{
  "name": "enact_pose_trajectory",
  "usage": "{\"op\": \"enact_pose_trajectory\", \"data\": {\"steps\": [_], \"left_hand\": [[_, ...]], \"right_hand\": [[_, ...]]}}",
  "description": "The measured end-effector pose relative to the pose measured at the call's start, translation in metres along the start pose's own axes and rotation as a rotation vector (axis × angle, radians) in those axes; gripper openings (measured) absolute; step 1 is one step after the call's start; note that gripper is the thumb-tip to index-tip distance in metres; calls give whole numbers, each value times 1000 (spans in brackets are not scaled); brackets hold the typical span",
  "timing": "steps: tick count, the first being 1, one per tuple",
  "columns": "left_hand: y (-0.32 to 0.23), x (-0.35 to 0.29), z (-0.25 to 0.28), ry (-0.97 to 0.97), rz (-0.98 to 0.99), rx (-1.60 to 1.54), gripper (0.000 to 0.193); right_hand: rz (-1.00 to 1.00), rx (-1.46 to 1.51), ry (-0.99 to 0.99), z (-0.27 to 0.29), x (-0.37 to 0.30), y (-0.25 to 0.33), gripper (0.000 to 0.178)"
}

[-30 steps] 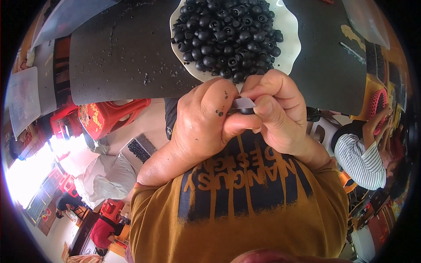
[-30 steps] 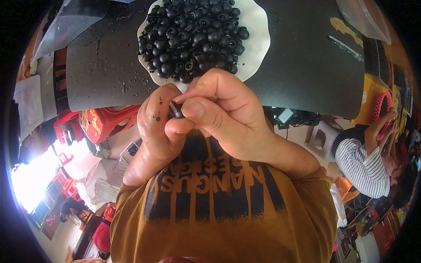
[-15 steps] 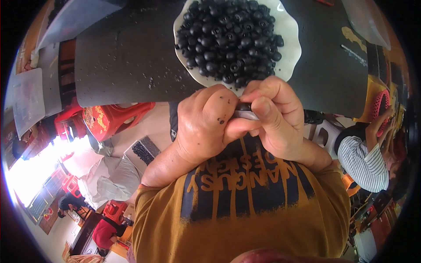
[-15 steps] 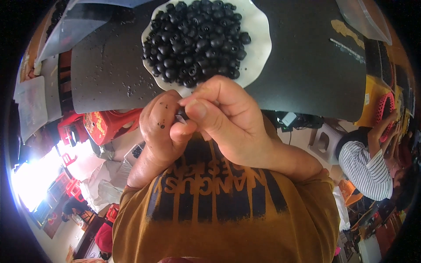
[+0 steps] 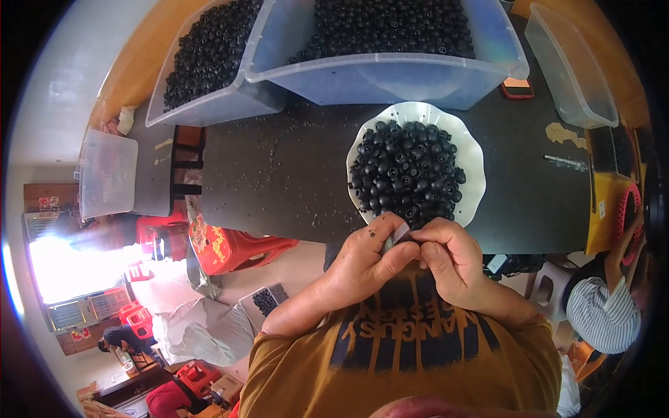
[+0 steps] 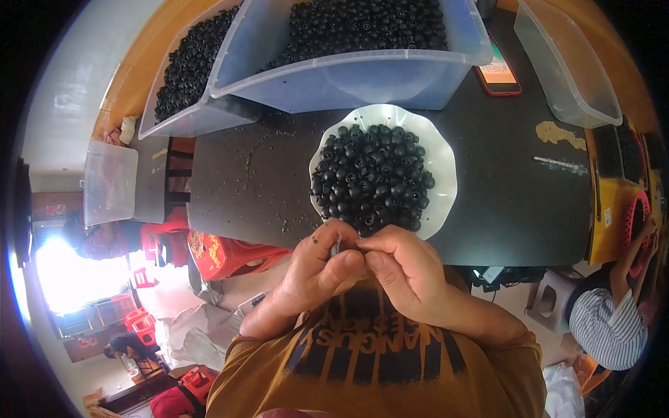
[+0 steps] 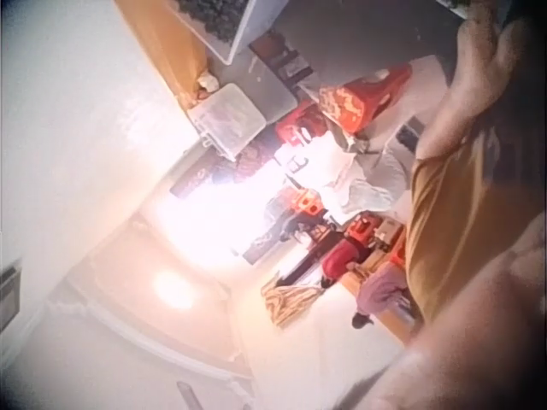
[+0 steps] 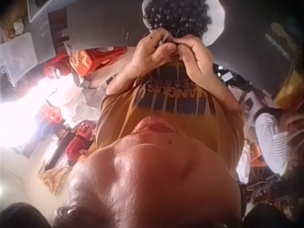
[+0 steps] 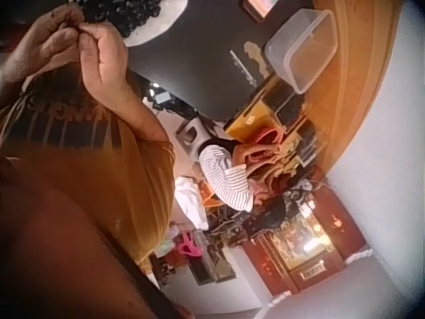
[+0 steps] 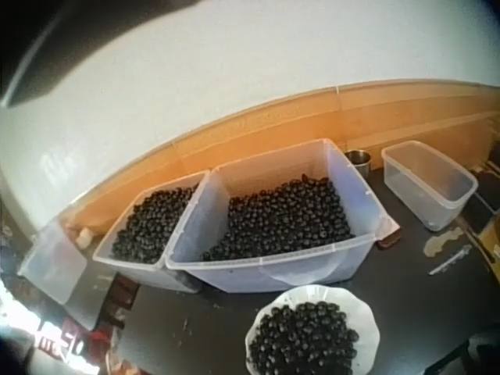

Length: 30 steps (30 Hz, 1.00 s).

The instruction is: The person sorts and inspects small black plastic components by hand at a table.

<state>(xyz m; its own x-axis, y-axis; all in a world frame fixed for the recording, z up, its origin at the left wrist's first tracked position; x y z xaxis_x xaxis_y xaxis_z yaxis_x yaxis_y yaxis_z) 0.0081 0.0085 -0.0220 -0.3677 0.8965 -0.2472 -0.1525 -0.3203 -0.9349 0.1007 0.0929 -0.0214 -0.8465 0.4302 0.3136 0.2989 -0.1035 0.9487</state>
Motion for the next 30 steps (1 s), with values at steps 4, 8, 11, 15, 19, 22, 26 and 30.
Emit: {"op": "enact_pose_trajectory", "data": {"steps": [4, 8, 11, 15, 19, 22, 26, 30], "left_hand": [[-30, 14, 58, -287, -265, 130, 16], [-74, 50, 175, -628, -288, -649, 28], [-70, 70, 218, -494, -195, -932, 31], [-30, 44, 183, -699, -176, -667, 35], [28, 9, 154, -856, 225, 163, 34], [47, 1, 130, -862, 10, 771, 35], [75, 6, 114, -935, 211, 1027, 36], [68, 9, 106, -1012, 190, 1022, 36]], "right_hand": [[-7, -38, -61, 13, -1, 2, 13], [60, -66, -177, 32, -5, -1, 13], [76, -60, -252, 53, -10, -4, 12], [68, -200, -332, 87, -23, -10, 11], [-23, -230, -461, 126, -42, -19, 10], [-71, -163, -513, 141, -45, -26, 9], [-50, -327, -270, 133, -30, -24, 10], [95, -330, -271, 137, -23, -19, 11]]}}
Point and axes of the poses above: each hand's wrist, its own x-axis towards the middle knuckle, its own z-axis out of the back of the hand, y = z × x, the point moved 7 cm from there along x, towards the middle knuckle, and after that the axes turned 5 degrees about z, right-handed, at the moved point
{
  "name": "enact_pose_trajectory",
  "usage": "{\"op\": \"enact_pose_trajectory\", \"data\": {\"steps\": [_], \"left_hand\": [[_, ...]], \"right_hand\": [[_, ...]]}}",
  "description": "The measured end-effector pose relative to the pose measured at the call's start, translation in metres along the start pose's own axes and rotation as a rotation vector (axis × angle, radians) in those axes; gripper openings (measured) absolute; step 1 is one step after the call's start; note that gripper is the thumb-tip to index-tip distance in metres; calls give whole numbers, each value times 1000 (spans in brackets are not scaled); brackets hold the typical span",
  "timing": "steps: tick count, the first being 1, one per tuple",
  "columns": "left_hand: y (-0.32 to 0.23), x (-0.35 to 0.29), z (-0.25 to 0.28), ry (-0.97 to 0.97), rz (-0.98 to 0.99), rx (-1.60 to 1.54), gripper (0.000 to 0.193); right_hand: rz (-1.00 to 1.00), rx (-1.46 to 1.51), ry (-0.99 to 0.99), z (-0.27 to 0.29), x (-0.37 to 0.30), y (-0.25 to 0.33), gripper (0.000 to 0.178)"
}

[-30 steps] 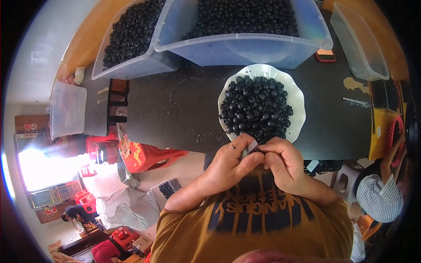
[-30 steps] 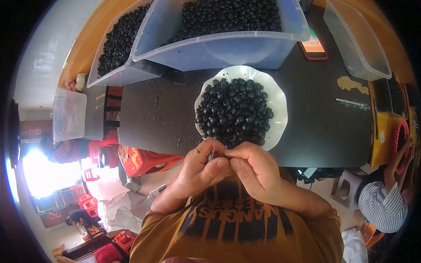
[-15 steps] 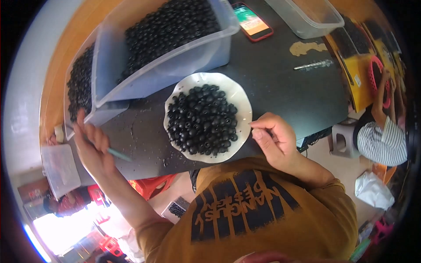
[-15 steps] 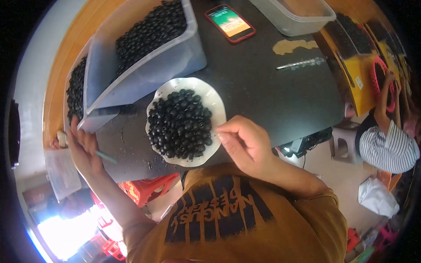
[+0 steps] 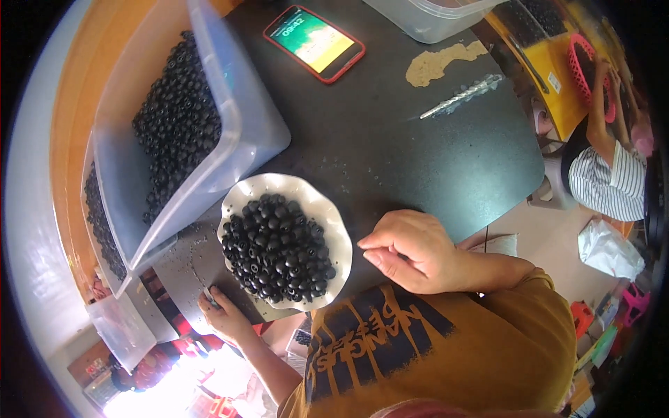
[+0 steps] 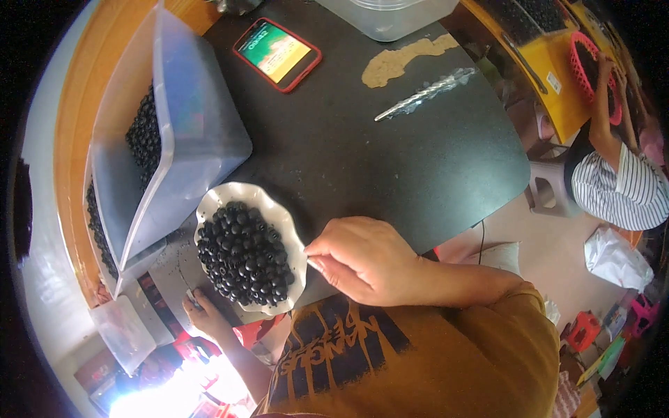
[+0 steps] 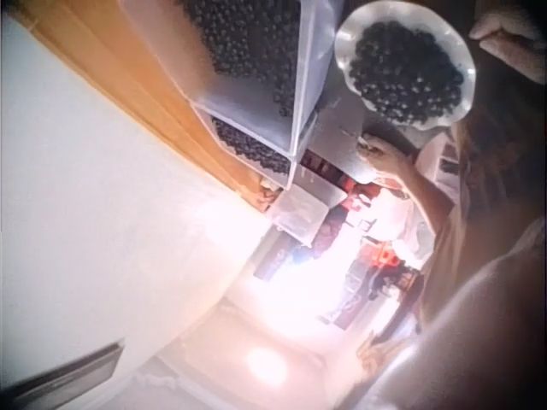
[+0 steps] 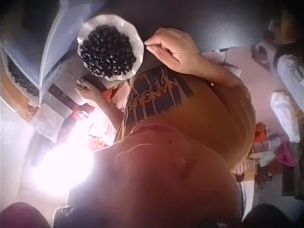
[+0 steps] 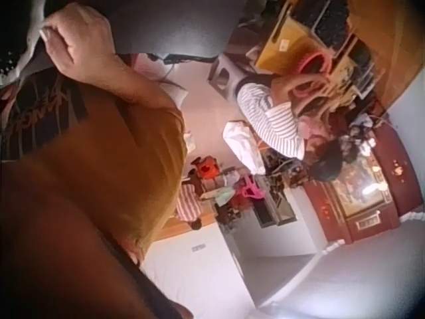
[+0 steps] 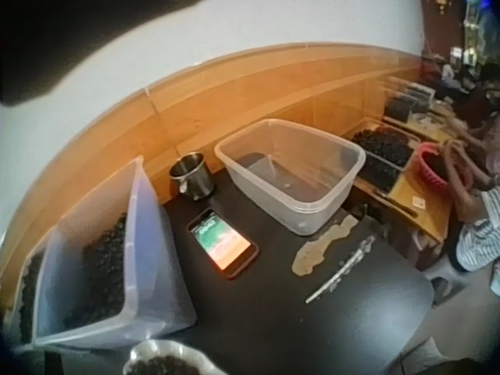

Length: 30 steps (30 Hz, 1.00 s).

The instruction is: The person sorts and inspects small black plastic components by hand at a table.

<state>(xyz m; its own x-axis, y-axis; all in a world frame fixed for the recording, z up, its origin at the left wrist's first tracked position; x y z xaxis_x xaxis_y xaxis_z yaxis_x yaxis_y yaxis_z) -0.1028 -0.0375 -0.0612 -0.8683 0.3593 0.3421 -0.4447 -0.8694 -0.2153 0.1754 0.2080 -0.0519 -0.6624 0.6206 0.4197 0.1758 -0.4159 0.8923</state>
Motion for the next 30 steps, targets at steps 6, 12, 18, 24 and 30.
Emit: {"op": "enact_pose_trajectory", "data": {"steps": [6, 12, 18, 24, 30], "left_hand": [[7, -2, -8, 51, 43, -15, 39], [17, 0, -10, 26, 76, 69, 44], [12, 4, -6, 37, 126, 51, 42], [11, 2, 0, -69, 66, 8, 38], [27, -3, -3, -15, 115, -82, 39]], "right_hand": [[33, 65, -2, 7, -2, -2, 14], [69, 159, 82, -2, -3, -3, 14], [46, 215, 216, -12, -3, -1, 12], [50, 157, 174, -13, -2, 4, 11], [53, 63, 168, -15, -4, 10, 13]]}}
Point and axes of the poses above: each hand's wrist, its own x-axis towards the middle knuckle, its own z-axis out of the back of the hand, y = z × x, the point moved 7 cm from there along x, towards the middle knuckle, and after that the axes turned 5 degrees about z, right-handed, at the moved point
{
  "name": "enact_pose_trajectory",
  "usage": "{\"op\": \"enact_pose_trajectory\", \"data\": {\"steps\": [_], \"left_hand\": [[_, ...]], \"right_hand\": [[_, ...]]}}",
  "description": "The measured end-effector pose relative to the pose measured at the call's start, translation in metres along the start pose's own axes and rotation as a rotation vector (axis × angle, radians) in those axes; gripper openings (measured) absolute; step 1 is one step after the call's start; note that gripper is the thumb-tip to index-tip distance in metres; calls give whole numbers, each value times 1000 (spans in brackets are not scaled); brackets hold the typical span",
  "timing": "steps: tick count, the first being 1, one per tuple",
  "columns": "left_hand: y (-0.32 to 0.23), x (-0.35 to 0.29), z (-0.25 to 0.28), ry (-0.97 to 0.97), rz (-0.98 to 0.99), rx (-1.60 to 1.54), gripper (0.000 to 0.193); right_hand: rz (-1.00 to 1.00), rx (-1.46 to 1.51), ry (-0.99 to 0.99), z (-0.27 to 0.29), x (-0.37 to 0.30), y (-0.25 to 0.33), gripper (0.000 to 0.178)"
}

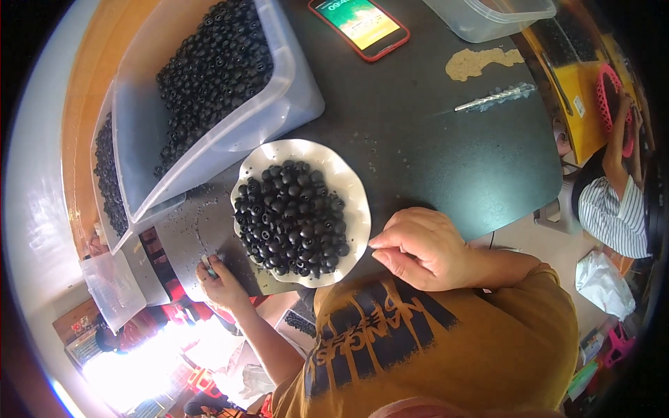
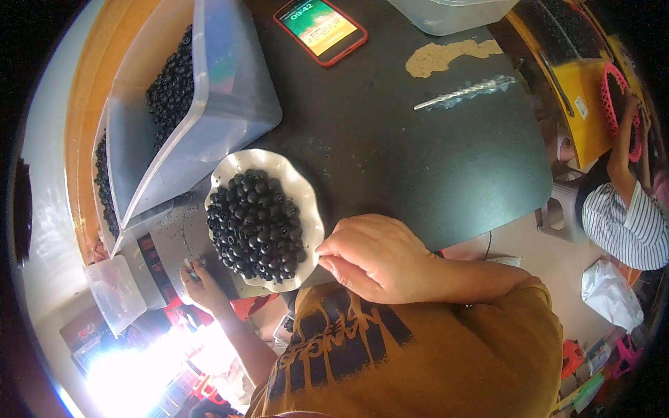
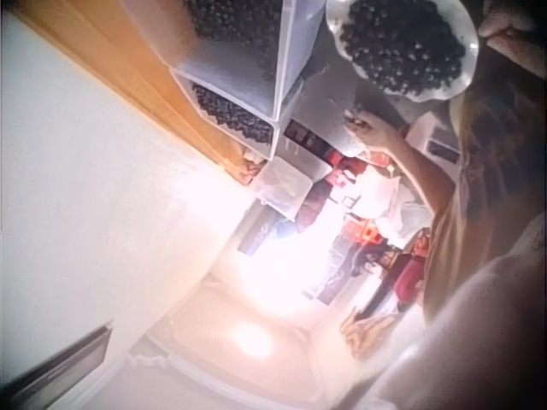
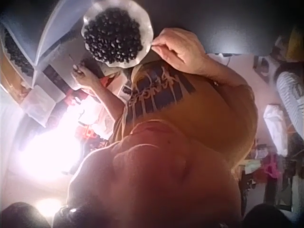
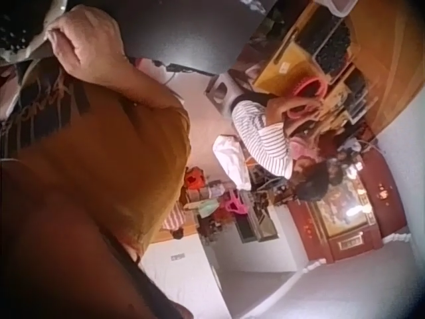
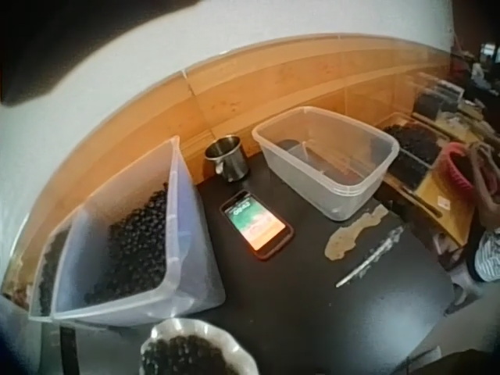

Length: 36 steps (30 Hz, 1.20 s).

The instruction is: The person sorts and inspects small black plastic components by hand at a table.

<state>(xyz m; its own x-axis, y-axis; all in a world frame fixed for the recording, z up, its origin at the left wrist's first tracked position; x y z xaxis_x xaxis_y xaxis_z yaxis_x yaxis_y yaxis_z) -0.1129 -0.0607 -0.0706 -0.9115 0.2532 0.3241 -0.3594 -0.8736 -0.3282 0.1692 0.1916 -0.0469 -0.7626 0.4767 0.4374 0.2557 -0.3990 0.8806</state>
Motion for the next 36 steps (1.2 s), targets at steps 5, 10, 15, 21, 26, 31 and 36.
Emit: {"op": "enact_pose_trajectory", "data": {"steps": [5, 10, 15, 21, 26, 31, 36], "left_hand": [[9, 0, 2, -36, -40, 85, 41], [2, 5, 3, -18, 51, 109, 36], [4, 4, 7, -61, 45, 81, 34], [3, 1, 5, -73, 4, 20, 31], [6, -3, 10, -48, -6, -3, 33], [7, -4, 18, -47, -22, 16, 33], [12, -26, 30, 25, 73, -225, 27]], "right_hand": [[-72, -47, 25, -9, 2, -1, 10], [-83, -139, 42, -21, 5, -5, 12], [-71, -120, 20, -27, -1, -10, 9], [12, -188, 48, -22, 23, 11, 11], [317, -559, 364, -62, 59, 29, 27], [254, -588, 466, -80, 62, 12, 24], [232, -560, 401, -77, 65, 6, 14]]}}
Point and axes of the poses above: each hand's wrist, its own x-axis towards the middle knuckle, its own z-axis out of the back of the hand, y = z × x, the point moved 7 cm from there along x, towards the middle knuckle, and after that the axes turned 5 degrees about z, right-handed, at the moved point
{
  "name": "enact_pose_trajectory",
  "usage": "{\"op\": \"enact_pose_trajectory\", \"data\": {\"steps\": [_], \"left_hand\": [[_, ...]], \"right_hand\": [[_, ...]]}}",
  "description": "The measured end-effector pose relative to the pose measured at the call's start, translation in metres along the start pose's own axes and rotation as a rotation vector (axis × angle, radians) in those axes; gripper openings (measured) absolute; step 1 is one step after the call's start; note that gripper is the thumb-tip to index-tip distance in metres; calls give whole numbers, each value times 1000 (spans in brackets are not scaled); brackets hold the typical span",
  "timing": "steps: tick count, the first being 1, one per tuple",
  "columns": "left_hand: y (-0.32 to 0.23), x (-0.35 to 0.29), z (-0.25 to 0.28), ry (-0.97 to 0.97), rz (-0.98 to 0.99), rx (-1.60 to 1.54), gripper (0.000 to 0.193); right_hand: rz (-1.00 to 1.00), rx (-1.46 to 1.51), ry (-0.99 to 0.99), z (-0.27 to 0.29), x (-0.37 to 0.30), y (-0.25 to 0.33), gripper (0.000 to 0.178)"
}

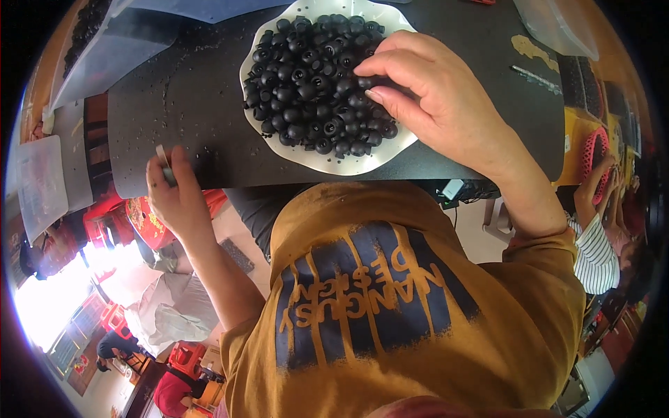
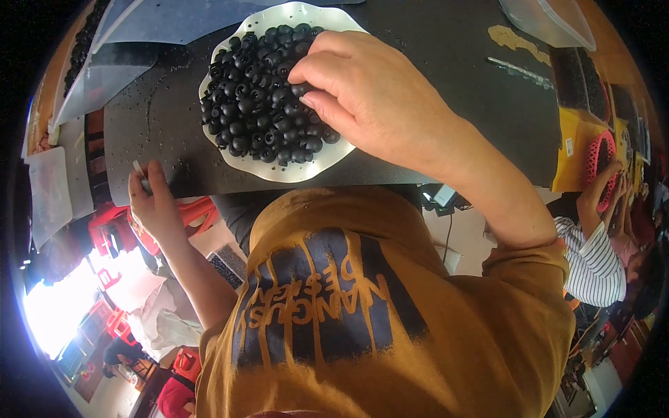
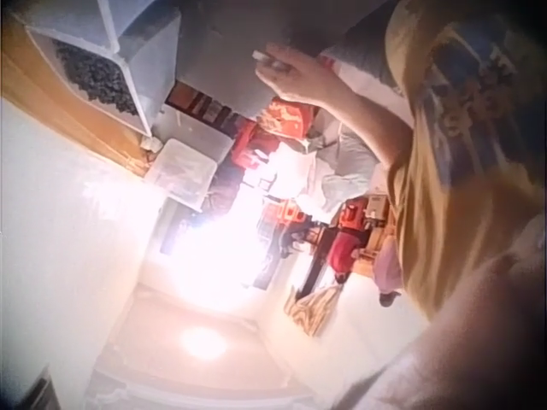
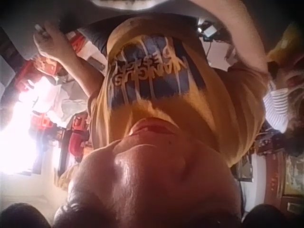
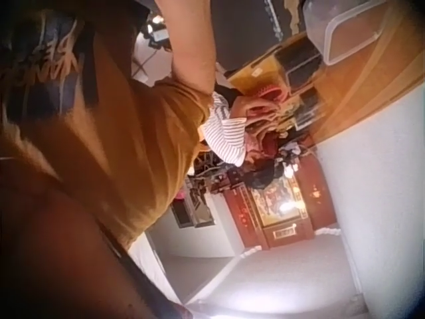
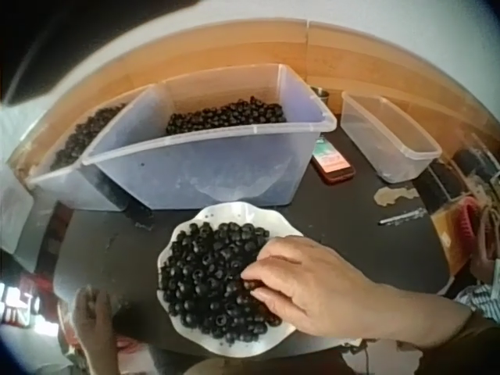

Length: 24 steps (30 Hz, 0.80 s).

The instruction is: The person sorts and inspects small black plastic components by hand at a table.

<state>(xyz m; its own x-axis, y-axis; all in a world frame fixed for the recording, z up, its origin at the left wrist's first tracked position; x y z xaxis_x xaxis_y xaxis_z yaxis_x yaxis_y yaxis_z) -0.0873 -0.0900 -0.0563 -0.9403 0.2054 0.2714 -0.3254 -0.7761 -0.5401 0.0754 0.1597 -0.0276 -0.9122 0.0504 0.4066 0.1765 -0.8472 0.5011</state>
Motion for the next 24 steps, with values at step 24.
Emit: {"op": "enact_pose_trajectory", "data": {"steps": [24], "left_hand": [[-98, -84, -13, 774, -145, -850, 47]], "right_hand": [[-550, 1495, -183, -49, -26, 69, 31]]}}
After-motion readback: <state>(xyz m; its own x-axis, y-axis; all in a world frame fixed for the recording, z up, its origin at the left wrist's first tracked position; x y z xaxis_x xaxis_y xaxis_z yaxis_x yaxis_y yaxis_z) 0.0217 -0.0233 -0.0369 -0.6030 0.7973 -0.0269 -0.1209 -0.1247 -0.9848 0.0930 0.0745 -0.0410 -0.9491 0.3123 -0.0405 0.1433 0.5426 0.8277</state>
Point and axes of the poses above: each hand's wrist, its own x-axis towards the middle knuckle, its own z-axis out of the back of the hand, y = z × x, the point moved 7 cm from there along x, towards the middle knuckle, and after that the axes turned 5 degrees about z, right-handed, at the moved point
